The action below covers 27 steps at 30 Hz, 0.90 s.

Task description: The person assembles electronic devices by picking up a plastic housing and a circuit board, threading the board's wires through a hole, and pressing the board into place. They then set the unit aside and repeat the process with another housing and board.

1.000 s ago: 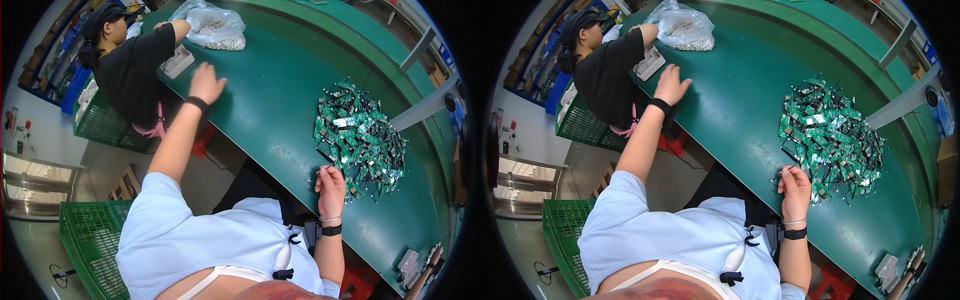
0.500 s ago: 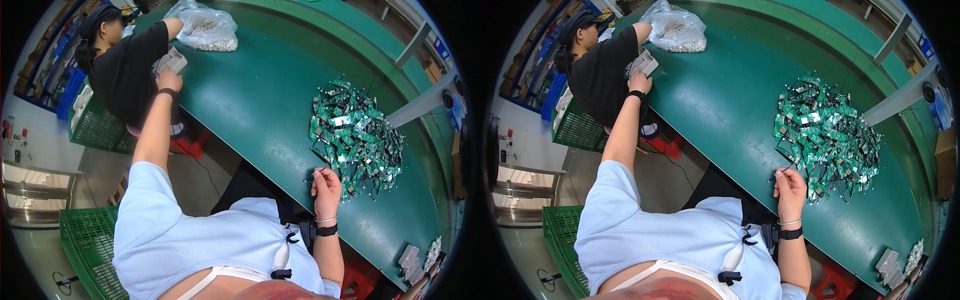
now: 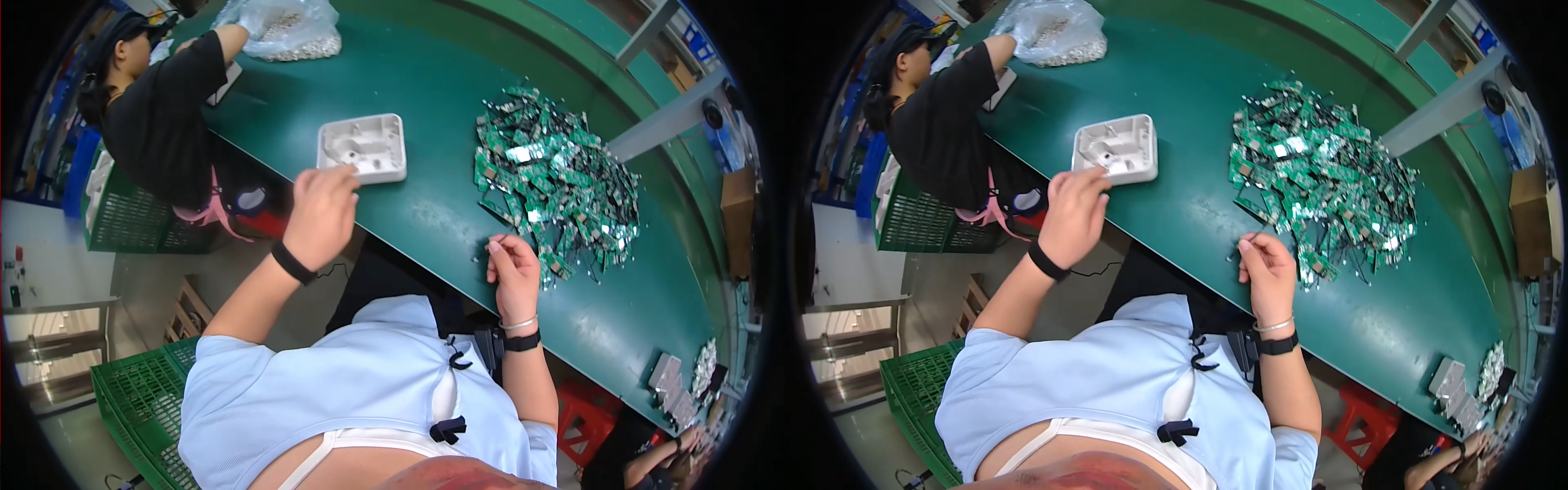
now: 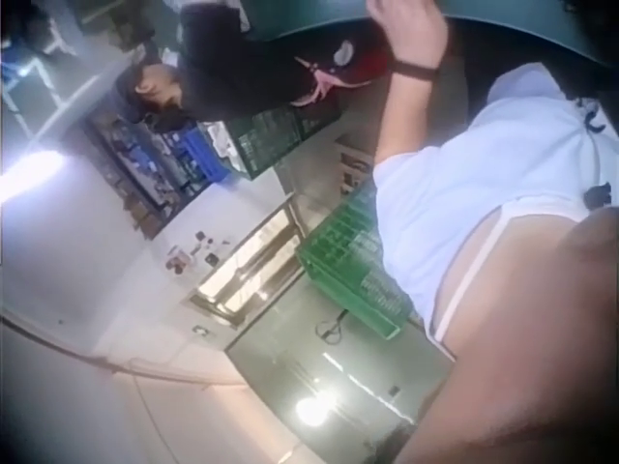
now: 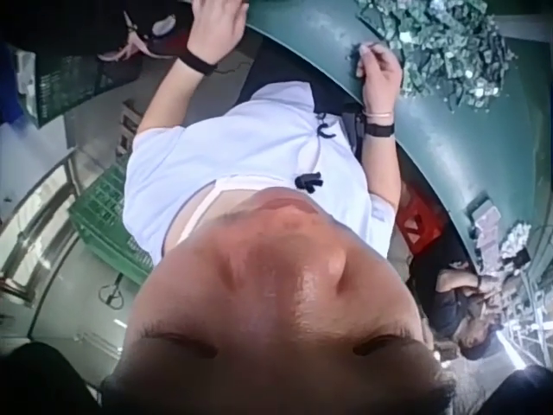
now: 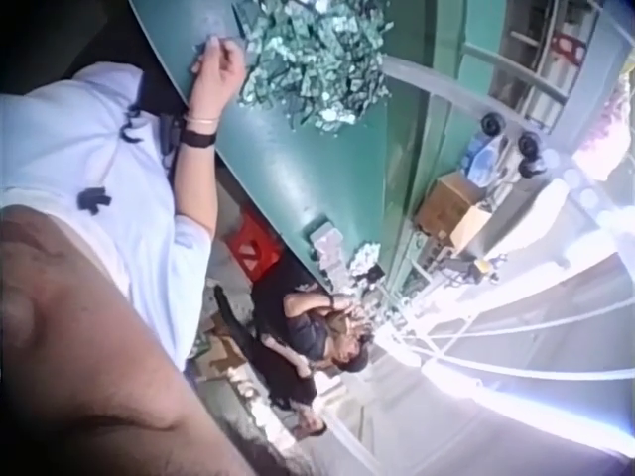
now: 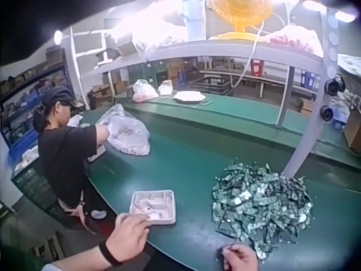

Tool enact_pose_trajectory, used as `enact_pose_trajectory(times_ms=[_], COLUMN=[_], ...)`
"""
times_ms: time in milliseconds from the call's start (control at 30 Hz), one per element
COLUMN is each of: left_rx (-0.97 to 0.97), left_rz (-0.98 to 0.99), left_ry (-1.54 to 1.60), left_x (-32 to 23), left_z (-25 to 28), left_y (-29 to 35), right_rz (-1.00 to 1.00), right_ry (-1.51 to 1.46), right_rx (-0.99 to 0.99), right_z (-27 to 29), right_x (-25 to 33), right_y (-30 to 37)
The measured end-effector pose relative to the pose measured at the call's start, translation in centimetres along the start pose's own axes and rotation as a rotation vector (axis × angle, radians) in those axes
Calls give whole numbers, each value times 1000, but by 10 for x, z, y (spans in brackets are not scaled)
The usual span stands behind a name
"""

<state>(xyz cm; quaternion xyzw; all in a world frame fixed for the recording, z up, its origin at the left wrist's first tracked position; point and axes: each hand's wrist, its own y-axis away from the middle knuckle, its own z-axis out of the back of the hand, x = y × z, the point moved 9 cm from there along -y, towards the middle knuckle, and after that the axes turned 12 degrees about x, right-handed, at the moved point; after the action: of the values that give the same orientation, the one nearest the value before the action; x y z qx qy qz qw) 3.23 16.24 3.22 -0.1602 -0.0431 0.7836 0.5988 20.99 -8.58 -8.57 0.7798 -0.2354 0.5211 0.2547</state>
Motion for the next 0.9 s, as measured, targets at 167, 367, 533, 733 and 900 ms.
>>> enact_pose_trajectory(times_ms=[167, 367, 533, 733, 900], left_rx=[112, 180, 128, 69, 205], left_rz=[-132, -215, -166, 71, 72], left_ry=[114, 150, 363, 506, 554], left_x=[-63, -96, -69, -18, -23], left_z=[-21, -35, -22, -36, -56], left_y=[16, 22, 21, 6, 4], right_rz=[16, 85, 102, 120, 205], right_ry=[-13, -83, -253, -469, -117], right_rx=[7, 19, 59, 53, 48], right_z=[-2, 1, 5, -10, -29], right_x=[2, 3, 5, 13, 35], right_y=[2, 5, 9, 11, 13])
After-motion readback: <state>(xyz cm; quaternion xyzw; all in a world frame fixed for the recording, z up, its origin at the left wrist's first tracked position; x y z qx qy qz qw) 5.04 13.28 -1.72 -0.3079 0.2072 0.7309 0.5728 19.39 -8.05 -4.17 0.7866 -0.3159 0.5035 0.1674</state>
